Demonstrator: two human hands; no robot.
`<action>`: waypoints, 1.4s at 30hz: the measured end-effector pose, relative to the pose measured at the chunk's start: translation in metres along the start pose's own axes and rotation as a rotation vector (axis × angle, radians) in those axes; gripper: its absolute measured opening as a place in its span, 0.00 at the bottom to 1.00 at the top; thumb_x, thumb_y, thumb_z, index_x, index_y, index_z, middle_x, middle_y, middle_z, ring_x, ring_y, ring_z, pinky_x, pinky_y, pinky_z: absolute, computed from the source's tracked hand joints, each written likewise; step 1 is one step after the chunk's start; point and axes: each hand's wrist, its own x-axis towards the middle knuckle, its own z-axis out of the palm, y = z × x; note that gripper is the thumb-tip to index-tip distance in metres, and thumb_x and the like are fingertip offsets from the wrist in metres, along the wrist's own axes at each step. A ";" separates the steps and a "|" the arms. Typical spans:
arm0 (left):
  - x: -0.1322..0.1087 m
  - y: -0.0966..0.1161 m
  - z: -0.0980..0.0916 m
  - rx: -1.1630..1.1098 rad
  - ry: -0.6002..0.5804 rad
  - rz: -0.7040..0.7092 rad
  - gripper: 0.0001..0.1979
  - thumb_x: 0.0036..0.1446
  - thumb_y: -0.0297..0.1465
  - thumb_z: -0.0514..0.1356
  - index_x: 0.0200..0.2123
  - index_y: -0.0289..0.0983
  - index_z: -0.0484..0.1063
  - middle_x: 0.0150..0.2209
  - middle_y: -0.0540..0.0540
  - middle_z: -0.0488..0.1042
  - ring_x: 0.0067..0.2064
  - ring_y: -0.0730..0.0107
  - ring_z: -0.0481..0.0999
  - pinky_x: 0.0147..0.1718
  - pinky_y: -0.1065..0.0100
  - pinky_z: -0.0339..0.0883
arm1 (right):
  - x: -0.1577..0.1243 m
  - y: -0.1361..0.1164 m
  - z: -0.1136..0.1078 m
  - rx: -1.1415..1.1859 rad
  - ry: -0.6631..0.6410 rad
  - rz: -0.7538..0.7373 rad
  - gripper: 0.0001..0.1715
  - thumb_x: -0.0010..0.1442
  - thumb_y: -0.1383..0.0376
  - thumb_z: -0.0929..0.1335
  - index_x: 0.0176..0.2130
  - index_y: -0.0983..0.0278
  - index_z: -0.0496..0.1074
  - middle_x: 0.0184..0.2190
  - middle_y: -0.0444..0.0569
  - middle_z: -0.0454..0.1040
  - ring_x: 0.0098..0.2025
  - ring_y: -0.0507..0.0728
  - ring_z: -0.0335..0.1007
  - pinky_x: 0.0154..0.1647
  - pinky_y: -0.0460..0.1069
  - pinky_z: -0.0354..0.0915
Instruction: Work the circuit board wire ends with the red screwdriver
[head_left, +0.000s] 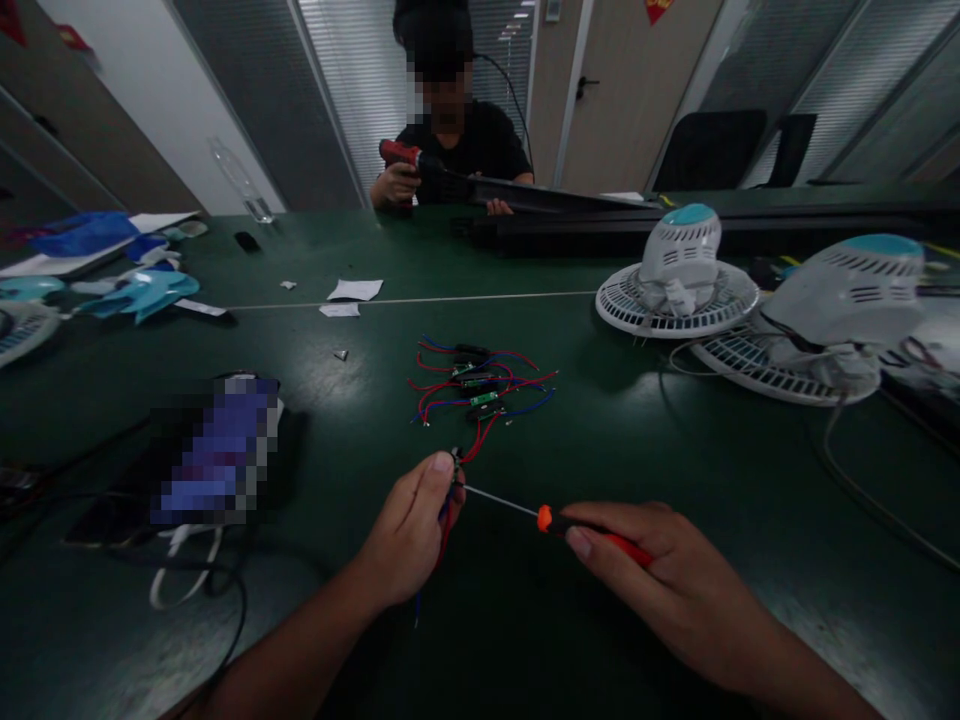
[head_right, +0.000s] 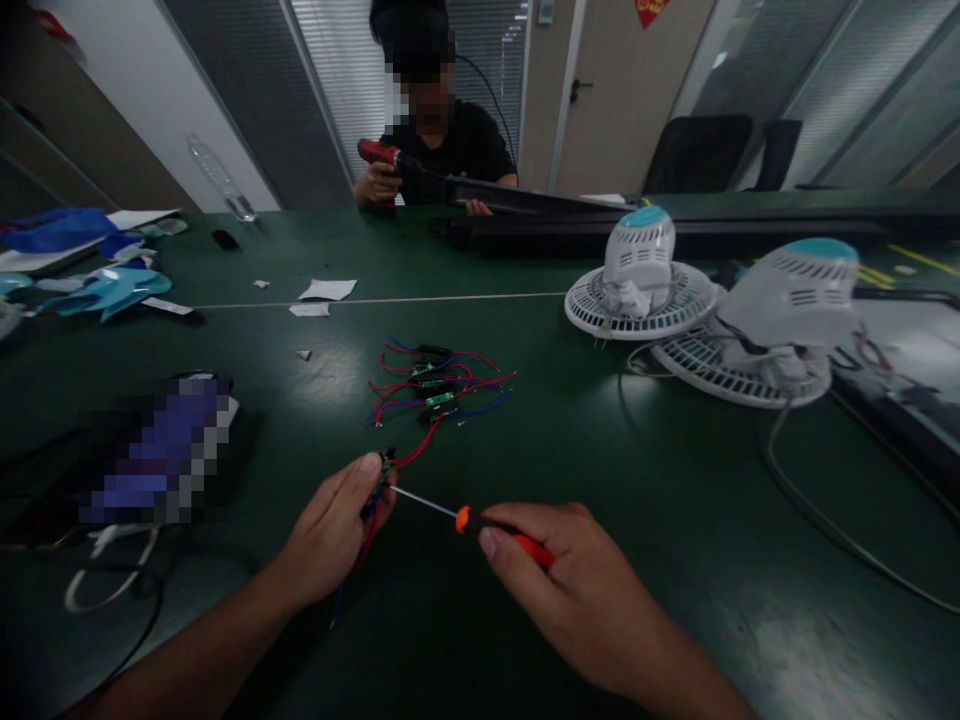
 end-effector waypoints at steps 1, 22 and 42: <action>0.000 0.000 0.000 0.010 0.004 0.000 0.19 0.59 0.44 0.49 0.27 0.37 0.67 0.24 0.51 0.65 0.26 0.74 0.65 0.27 0.73 0.62 | -0.001 0.000 -0.001 -0.016 0.015 -0.018 0.15 0.62 0.58 0.61 0.33 0.57 0.76 0.27 0.44 0.75 0.28 0.54 0.69 0.30 0.49 0.61; 0.000 0.000 0.004 -0.073 0.119 0.013 0.20 0.54 0.47 0.55 0.24 0.36 0.70 0.23 0.52 0.66 0.26 0.74 0.66 0.27 0.73 0.63 | 0.000 0.001 0.011 0.093 0.163 0.184 0.25 0.65 0.54 0.56 0.50 0.64 0.69 0.16 0.39 0.63 0.19 0.52 0.63 0.18 0.46 0.56; 0.001 -0.001 0.004 -0.108 0.107 -0.029 0.20 0.54 0.47 0.54 0.24 0.36 0.67 0.23 0.51 0.66 0.25 0.74 0.66 0.26 0.74 0.62 | -0.004 -0.002 0.011 -0.066 0.362 -0.018 0.14 0.61 0.57 0.62 0.34 0.59 0.74 0.16 0.40 0.71 0.17 0.51 0.68 0.15 0.44 0.60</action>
